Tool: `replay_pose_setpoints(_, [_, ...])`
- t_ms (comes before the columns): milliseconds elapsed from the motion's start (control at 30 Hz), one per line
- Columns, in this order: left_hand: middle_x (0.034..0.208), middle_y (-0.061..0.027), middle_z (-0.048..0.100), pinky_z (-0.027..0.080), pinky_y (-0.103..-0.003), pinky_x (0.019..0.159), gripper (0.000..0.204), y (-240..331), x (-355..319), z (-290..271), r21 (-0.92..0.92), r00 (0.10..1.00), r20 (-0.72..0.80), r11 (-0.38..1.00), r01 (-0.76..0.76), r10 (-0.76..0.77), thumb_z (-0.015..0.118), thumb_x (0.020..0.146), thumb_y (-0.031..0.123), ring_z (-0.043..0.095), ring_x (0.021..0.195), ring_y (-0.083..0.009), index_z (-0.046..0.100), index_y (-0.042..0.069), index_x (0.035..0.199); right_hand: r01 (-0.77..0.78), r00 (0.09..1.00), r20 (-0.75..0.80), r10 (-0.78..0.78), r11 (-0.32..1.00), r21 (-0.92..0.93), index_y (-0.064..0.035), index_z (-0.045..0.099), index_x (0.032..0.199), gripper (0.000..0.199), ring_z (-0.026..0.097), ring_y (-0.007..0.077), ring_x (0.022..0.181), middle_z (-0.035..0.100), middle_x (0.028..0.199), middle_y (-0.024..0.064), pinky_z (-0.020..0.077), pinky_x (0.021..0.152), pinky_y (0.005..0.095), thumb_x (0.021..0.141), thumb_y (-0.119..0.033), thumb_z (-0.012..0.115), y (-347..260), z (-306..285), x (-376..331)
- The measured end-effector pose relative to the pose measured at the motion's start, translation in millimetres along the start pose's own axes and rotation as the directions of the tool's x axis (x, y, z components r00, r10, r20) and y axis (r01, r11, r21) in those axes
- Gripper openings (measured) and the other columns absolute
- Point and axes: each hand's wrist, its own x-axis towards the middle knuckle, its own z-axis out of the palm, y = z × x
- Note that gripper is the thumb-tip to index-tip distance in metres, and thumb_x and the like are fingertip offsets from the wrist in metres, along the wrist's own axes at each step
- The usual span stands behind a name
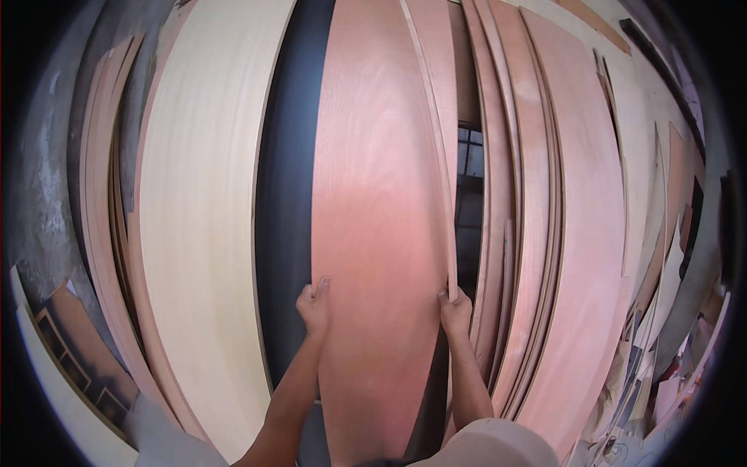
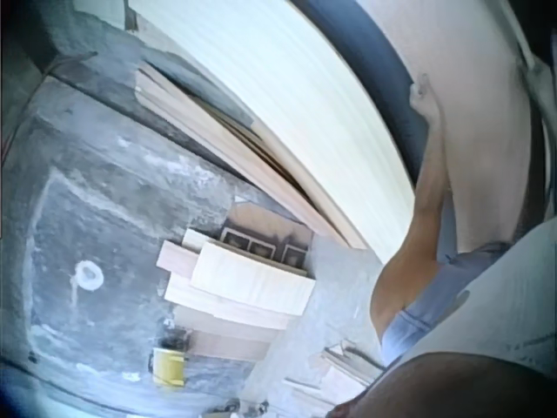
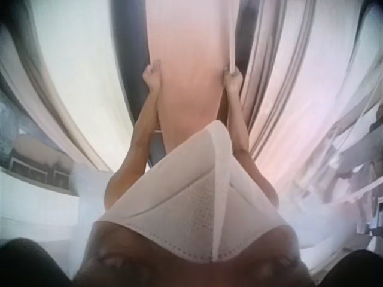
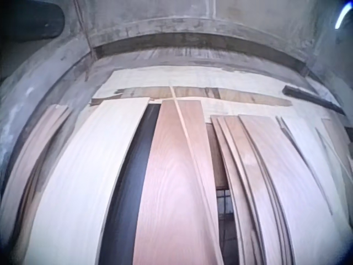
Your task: The person organizes wooden materials by picking up and moving plywood sheets, panels, and thin wood strips one by one by hand to lean them against walls and stacks.
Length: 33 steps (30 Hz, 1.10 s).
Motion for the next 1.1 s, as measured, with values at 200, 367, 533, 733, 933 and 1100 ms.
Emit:
replay_pose_setpoints(200, [0.055, 0.0005, 0.033, 0.031, -0.030, 0.046, 0.047, -6.6, 15.7, -22.6, 0.045, 0.998, -0.028, 0.998, 0.051, -0.050, 0.071, 0.082, 0.024, 0.031, 0.056, -0.0082, 0.038, 0.002, 0.057, -0.093, 0.991, 0.102, 0.088, 0.994, 0.053, 0.0019, 0.064, 0.093, 0.022, 0.064, 0.0262, 0.070, 0.064, 0.075, 0.0190, 0.0481, 0.069, 0.0356, 0.082, -0.017, 0.064, -35.0, 13.1, -7.8])
replay_pose_setpoints(367, [0.051, -0.0062, 0.035, 0.032, -0.033, 0.046, 0.048, -16.3, 4.5, -26.0, 0.169, 0.999, 0.048, 0.985, -0.024, 0.016, 0.069, 0.083, 0.028, 0.031, 0.055, -0.0098, 0.040, 0.001, 0.058, -0.055, 0.998, 0.026, 0.053, 0.994, 0.095, 0.0059, 0.063, 0.094, 0.023, 0.056, 0.0157, 0.069, 0.063, 0.076, 0.0091, 0.0466, 0.069, 0.0316, 0.083, -0.014, 0.063, 17.6, 29.2, -6.8])
replay_pose_setpoints(533, [0.055, -0.0226, 0.040, 0.035, -0.039, 0.048, 0.048, -18.0, 26.3, -44.5, 0.396, 0.977, 0.210, 0.912, -0.109, 0.026, 0.061, 0.088, 0.034, 0.033, 0.049, -0.0189, 0.046, -0.003, 0.061, -0.124, 0.990, 0.078, 0.117, 0.989, 0.084, 0.0035, 0.065, 0.090, 0.024, 0.057, 0.0198, 0.063, 0.061, 0.068, 0.0162, 0.0471, 0.064, 0.0354, 0.080, -0.017, 0.068, -0.3, 41.8, -1.3])
replay_pose_setpoints(733, [0.070, -0.0284, 0.057, 0.044, -0.048, 0.059, 0.053, -2.3, 48.5, -42.6, 0.552, 0.944, 0.318, 0.791, -0.265, 0.094, 0.049, 0.092, 0.044, 0.058, 0.070, -0.0462, 0.057, -0.002, 0.067, -0.064, 0.996, 0.068, 0.058, 0.994, 0.088, 0.0022, 0.064, 0.087, 0.021, 0.052, 0.0107, 0.064, 0.057, 0.068, 0.0024, 0.0439, 0.061, 0.0281, 0.081, -0.018, 0.064, 1.1, 31.5, 6.2])
replay_pose_setpoints(933, [0.067, -0.0164, 0.064, 0.049, -0.043, 0.063, 0.053, 19.1, 38.6, -72.2, 0.640, 0.951, 0.308, 0.738, -0.214, 0.008, 0.061, 0.077, 0.058, 0.064, 0.067, -0.0361, 0.063, 0.006, 0.072, -0.078, 0.991, 0.109, 0.072, 0.996, 0.050, 0.0012, 0.063, 0.085, 0.031, 0.049, 0.0098, 0.068, 0.057, 0.070, 0.0017, 0.0428, 0.065, 0.0285, 0.082, -0.029, 0.068, 20.5, 29.6, 0.4])
replay_pose_setpoints(1100, [0.075, -0.0125, 0.068, 0.050, -0.035, 0.069, 0.054, 9.4, 11.8, -93.8, 0.691, 0.904, 0.414, 0.684, -0.236, -0.106, 0.067, 0.075, 0.056, 0.067, 0.074, -0.0259, 0.066, 0.003, 0.084, -0.116, 0.988, 0.113, 0.105, 0.989, 0.093, 0.0017, 0.067, 0.092, 0.033, 0.049, 0.0094, 0.064, 0.061, 0.073, 0.0009, 0.0424, 0.060, 0.0276, 0.081, -0.029, 0.070, 4.8, 24.4, 3.6])
